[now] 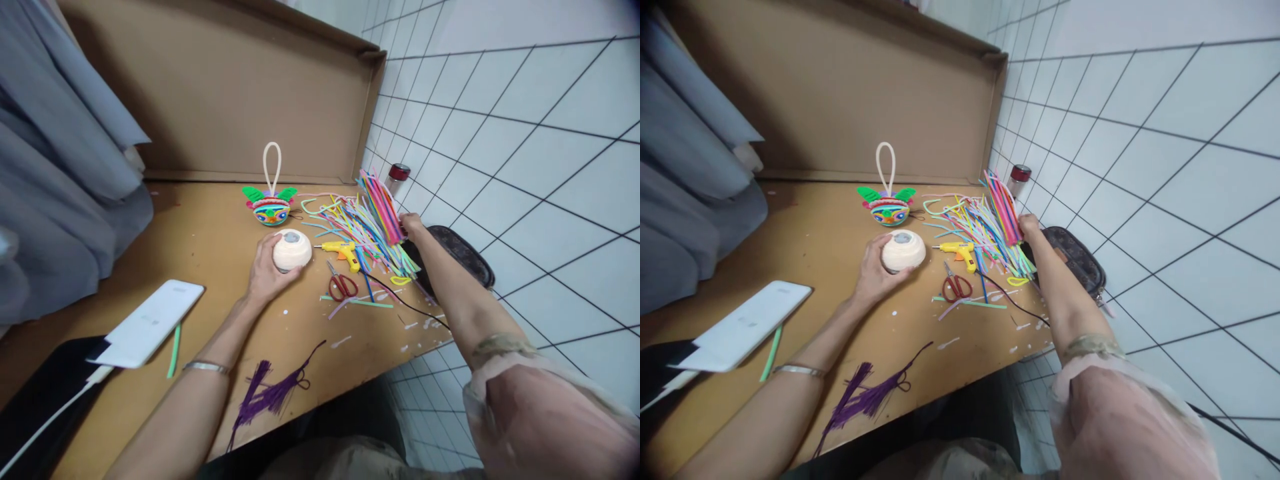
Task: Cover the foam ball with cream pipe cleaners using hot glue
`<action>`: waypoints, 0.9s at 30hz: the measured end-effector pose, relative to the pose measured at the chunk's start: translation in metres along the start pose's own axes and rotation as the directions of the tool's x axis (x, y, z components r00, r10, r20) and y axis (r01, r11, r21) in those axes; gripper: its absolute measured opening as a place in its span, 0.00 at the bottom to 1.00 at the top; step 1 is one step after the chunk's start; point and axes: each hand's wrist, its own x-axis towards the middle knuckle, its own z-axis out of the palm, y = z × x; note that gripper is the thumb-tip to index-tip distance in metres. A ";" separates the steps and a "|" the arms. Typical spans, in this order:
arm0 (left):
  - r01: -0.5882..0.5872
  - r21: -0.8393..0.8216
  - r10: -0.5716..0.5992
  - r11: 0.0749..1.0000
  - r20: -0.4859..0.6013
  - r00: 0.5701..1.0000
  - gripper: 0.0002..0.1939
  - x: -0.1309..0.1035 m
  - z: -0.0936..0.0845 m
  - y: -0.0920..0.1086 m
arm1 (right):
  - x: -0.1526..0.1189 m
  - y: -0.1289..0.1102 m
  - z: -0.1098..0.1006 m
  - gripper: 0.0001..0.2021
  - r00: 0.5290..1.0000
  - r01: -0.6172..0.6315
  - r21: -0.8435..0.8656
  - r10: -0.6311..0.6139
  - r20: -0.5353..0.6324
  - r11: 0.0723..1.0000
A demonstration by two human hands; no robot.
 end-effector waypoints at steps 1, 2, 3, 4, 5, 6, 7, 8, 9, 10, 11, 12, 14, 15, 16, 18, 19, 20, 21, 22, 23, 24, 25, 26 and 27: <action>0.000 0.001 0.000 1.000 0.000 1.000 0.41 0.000 0.000 0.000 | -0.002 0.001 -0.001 0.07 0.999 -0.005 -0.054 0.003 -0.044 0.999; -0.001 0.001 0.001 1.000 0.000 1.000 0.41 0.001 0.000 0.000 | -0.005 0.001 -0.002 0.10 0.996 -0.012 -0.108 0.002 -0.089 0.994; -0.002 0.000 0.002 1.000 -0.001 1.000 0.41 0.001 -0.001 0.000 | -0.008 -0.001 -0.002 0.13 0.992 -0.013 -0.149 -0.006 -0.128 0.989; -0.002 -0.003 0.002 1.000 -0.001 1.000 0.41 0.002 -0.001 0.001 | -0.013 -0.003 -0.002 0.16 0.989 0.014 -0.189 -0.041 -0.142 0.982; -0.001 -0.006 0.001 1.000 -0.003 1.000 0.41 0.002 -0.001 0.001 | -0.018 -0.007 0.000 0.18 0.988 0.062 -0.241 -0.095 -0.125 0.968; -0.001 -0.009 0.001 1.000 -0.005 1.000 0.41 0.002 -0.001 0.001 | -0.024 -0.011 0.002 0.18 0.984 0.127 -0.299 -0.158 -0.082 0.946; -0.001 -0.013 0.000 1.000 -0.007 1.000 0.41 0.003 0.000 0.002 | -0.030 -0.015 0.006 0.18 0.970 0.232 -0.409 -0.242 0.028 0.882; 0.000 -0.015 0.000 1.000 -0.010 1.000 0.41 0.003 0.000 0.002 | -0.036 -0.018 0.011 0.18 0.943 0.333 -0.515 -0.290 0.165 0.789; 0.000 -0.017 0.000 1.000 -0.012 1.000 0.41 0.003 0.000 0.003 | -0.041 -0.021 0.015 0.18 0.915 0.403 -0.602 -0.291 0.279 0.690; 0.000 -0.017 -0.001 1.000 -0.012 1.000 0.41 0.003 -0.001 0.004 | -0.045 -0.022 0.020 0.19 0.899 0.437 -0.678 -0.262 0.351 0.591; 0.001 -0.017 -0.001 1.000 -0.012 1.000 0.41 0.003 -0.001 0.004 | -0.048 -0.022 0.024 0.21 0.903 0.428 -0.740 -0.213 0.373 0.519; 0.001 -0.016 -0.002 1.000 -0.012 1.000 0.41 0.003 -0.001 0.005 | -0.050 -0.020 0.027 0.25 0.921 0.385 -0.784 -0.157 0.355 0.486; 0.005 -0.012 -0.005 1.000 -0.012 1.000 0.41 0.002 -0.001 0.006 | -0.048 -0.013 0.029 0.32 0.960 0.265 -0.819 -0.066 0.271 0.509; 0.009 -0.009 -0.009 1.000 -0.011 1.000 0.41 0.002 -0.001 0.006 | -0.046 -0.008 0.029 0.36 0.973 0.212 -0.809 -0.036 0.230 0.548; 0.015 -0.006 -0.016 1.000 -0.010 1.000 0.41 0.002 -0.001 0.006 | -0.042 -0.004 0.027 0.39 0.979 0.179 -0.787 -0.028 0.202 0.591; 0.023 -0.005 -0.023 1.000 -0.008 1.000 0.41 0.002 -0.001 0.006 | -0.034 0.004 0.022 0.40 0.990 0.122 -0.640 -0.049 0.131 0.759; 0.022 -0.007 -0.022 1.000 -0.008 1.000 0.41 0.002 0.000 0.006 | -0.030 0.007 0.019 0.38 0.995 0.093 -0.512 -0.058 0.085 0.854; 0.019 -0.010 -0.019 1.000 -0.010 1.000 0.41 0.002 0.000 0.005 | -0.025 0.009 0.016 0.35 0.998 0.057 -0.359 -0.049 0.033 0.931; 0.016 -0.013 -0.016 1.000 -0.012 1.000 0.41 0.002 0.000 0.005 | -0.021 0.009 0.013 0.32 0.999 0.037 -0.259 -0.038 0.003 0.965; 0.014 -0.014 -0.015 1.000 -0.012 1.000 0.42 0.002 0.000 0.005 | -0.017 0.009 0.011 0.29 1.000 0.023 -0.190 -0.026 -0.016 0.982; 0.013 -0.015 -0.013 1.000 -0.012 1.000 0.42 0.003 0.000 0.005 | -0.013 0.008 0.008 0.27 0.999 0.012 -0.139 -0.016 -0.029 0.990; 0.013 -0.014 -0.013 1.000 -0.010 1.000 0.42 0.003 0.000 0.005 | -0.010 0.005 0.006 0.26 0.999 0.005 -0.100 -0.008 -0.034 0.995; 0.010 -0.014 -0.011 1.000 -0.006 1.000 0.42 0.003 -0.001 0.005 | -0.007 0.003 0.004 0.26 0.999 -0.004 -0.053 0.002 -0.039 0.999; 0.007 -0.014 -0.007 1.000 -0.002 1.000 0.42 0.003 -0.001 0.005 | -0.005 0.000 0.002 0.27 0.999 -0.013 -0.005 0.013 -0.042 1.000; 0.002 -0.015 -0.002 1.000 0.000 1.000 0.42 0.003 -0.001 0.004 | -0.003 -0.002 0.000 0.27 0.999 -0.019 0.037 0.021 -0.042 0.999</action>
